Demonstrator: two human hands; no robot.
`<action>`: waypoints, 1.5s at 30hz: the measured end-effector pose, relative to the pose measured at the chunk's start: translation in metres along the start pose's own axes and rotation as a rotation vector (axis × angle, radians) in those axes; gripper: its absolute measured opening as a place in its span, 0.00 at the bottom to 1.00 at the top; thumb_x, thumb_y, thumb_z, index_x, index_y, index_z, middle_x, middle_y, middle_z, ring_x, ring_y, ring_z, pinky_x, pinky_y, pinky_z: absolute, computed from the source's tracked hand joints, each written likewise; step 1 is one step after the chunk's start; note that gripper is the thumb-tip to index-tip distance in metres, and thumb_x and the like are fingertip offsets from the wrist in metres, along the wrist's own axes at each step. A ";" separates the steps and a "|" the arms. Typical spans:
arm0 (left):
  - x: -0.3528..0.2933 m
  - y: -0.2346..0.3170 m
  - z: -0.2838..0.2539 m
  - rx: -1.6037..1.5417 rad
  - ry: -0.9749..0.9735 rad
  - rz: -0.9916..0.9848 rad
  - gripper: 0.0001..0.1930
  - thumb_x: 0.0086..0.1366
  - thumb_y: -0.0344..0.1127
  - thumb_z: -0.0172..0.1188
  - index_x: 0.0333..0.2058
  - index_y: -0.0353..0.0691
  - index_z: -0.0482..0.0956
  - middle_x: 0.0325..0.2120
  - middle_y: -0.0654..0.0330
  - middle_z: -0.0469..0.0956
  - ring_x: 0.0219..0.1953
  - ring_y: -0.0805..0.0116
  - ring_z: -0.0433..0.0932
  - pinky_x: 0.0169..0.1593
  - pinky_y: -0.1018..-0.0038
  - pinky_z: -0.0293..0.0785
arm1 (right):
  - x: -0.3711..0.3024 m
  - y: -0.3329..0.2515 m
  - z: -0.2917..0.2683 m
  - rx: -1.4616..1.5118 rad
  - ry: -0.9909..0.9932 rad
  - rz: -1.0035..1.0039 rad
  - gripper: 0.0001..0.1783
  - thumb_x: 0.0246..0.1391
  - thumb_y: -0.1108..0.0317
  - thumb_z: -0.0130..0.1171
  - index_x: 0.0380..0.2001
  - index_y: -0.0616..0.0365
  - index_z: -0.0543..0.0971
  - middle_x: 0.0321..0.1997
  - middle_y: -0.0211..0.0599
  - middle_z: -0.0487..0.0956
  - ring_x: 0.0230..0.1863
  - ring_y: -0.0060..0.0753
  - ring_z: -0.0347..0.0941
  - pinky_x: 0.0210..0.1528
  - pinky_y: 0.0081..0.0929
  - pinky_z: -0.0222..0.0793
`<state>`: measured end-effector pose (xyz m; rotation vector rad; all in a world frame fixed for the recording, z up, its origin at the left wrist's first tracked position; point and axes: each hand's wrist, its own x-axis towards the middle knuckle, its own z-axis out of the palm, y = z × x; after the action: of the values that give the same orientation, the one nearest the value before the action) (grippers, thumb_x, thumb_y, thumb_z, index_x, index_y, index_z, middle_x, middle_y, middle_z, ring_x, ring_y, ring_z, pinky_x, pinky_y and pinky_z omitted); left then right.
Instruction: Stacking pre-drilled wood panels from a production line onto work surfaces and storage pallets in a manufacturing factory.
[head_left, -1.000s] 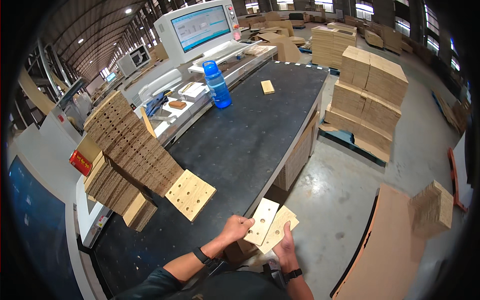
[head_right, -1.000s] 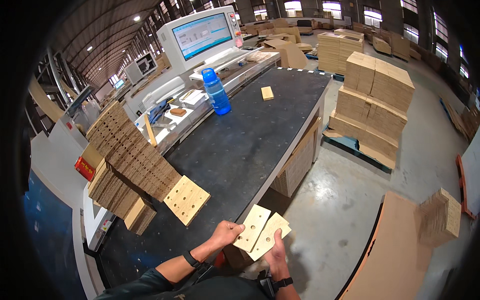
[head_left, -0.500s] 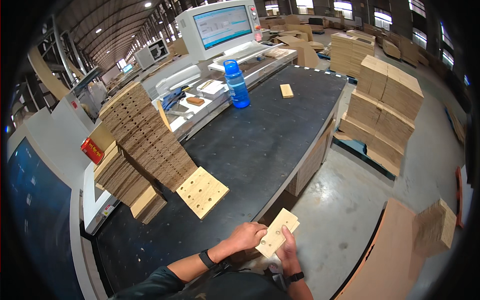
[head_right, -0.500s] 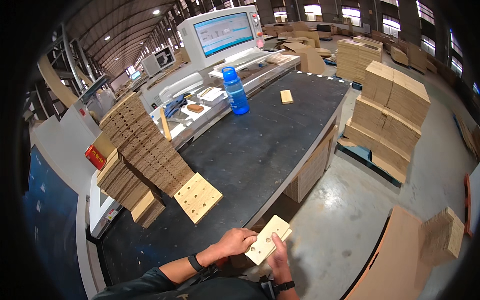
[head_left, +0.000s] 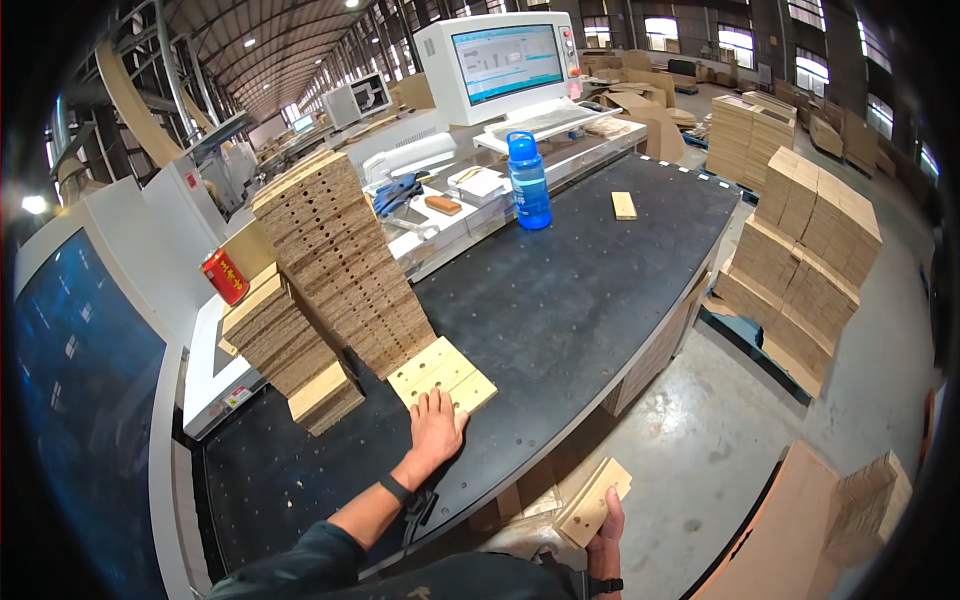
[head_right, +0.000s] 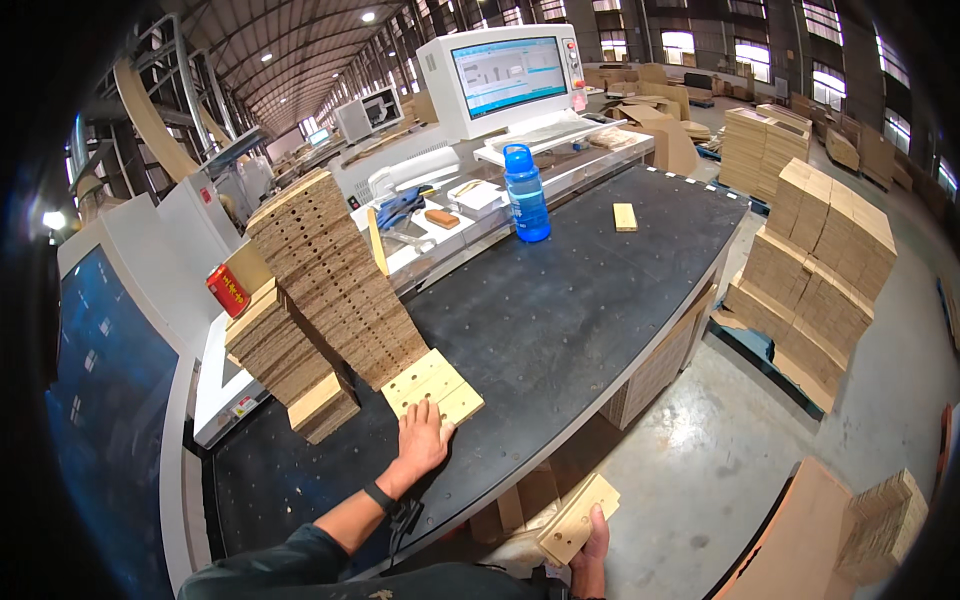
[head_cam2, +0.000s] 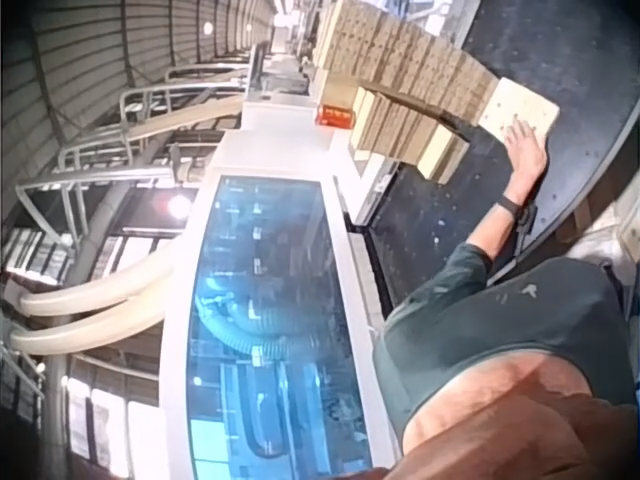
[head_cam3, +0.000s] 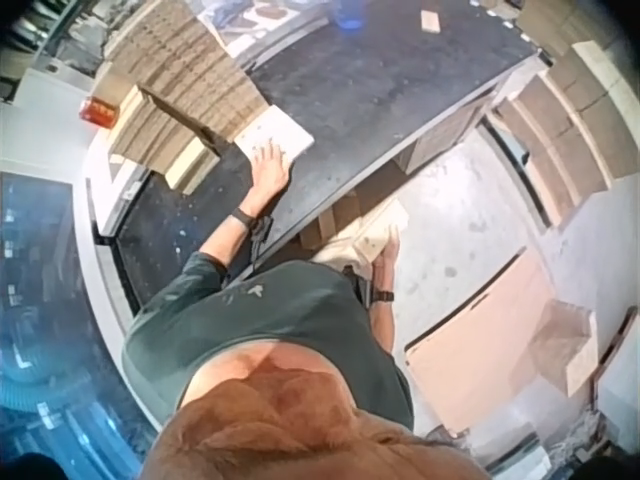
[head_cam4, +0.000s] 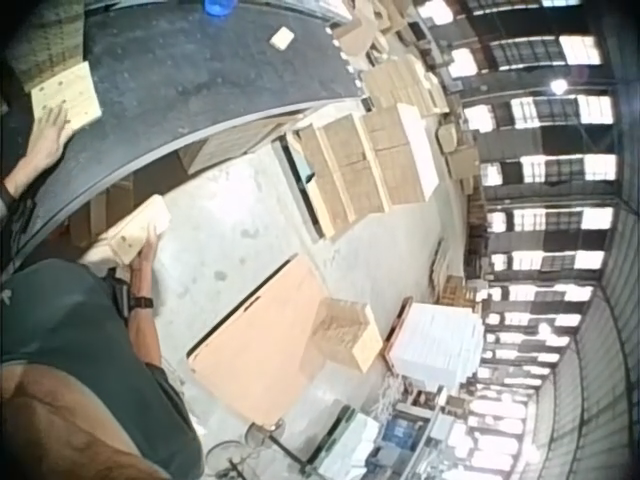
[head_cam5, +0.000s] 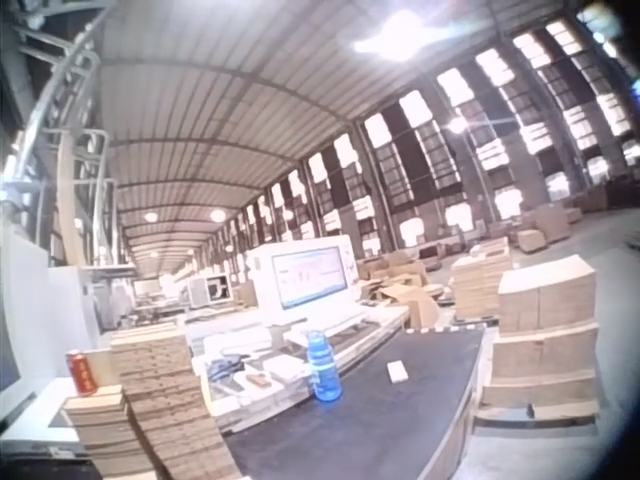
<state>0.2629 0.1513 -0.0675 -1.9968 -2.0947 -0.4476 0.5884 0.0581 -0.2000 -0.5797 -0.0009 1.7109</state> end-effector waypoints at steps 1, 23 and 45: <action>-0.008 0.004 0.003 0.026 -0.036 0.043 0.28 0.65 0.44 0.59 0.56 0.28 0.68 0.57 0.40 0.68 0.58 0.40 0.65 0.60 0.48 0.60 | 0.002 0.000 -0.005 -0.050 -0.005 -0.019 0.27 0.67 0.52 0.49 0.61 0.59 0.68 0.52 0.46 0.78 0.48 0.46 0.79 0.51 0.45 0.77; -0.020 0.091 -0.045 -0.296 -0.447 -0.017 0.28 0.53 0.53 0.73 0.40 0.32 0.78 0.43 0.46 0.79 0.51 0.47 0.76 0.53 0.57 0.74 | 0.001 0.025 -0.014 -0.027 -0.028 0.067 0.24 0.68 0.59 0.48 0.60 0.63 0.69 0.50 0.45 0.80 0.47 0.45 0.80 0.51 0.43 0.78; 0.031 0.133 -0.016 -0.582 -0.615 -0.088 0.15 0.54 0.46 0.69 0.29 0.38 0.87 0.20 0.55 0.82 0.21 0.62 0.82 0.31 0.65 0.79 | -0.041 0.006 -0.033 0.000 0.032 -0.024 0.22 0.68 0.59 0.49 0.57 0.62 0.71 0.46 0.43 0.81 0.44 0.43 0.81 0.48 0.44 0.80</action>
<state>0.3925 0.1792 -0.0323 -2.6359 -2.6478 -0.5625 0.6000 0.0084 -0.2150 -0.6049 0.0147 1.6782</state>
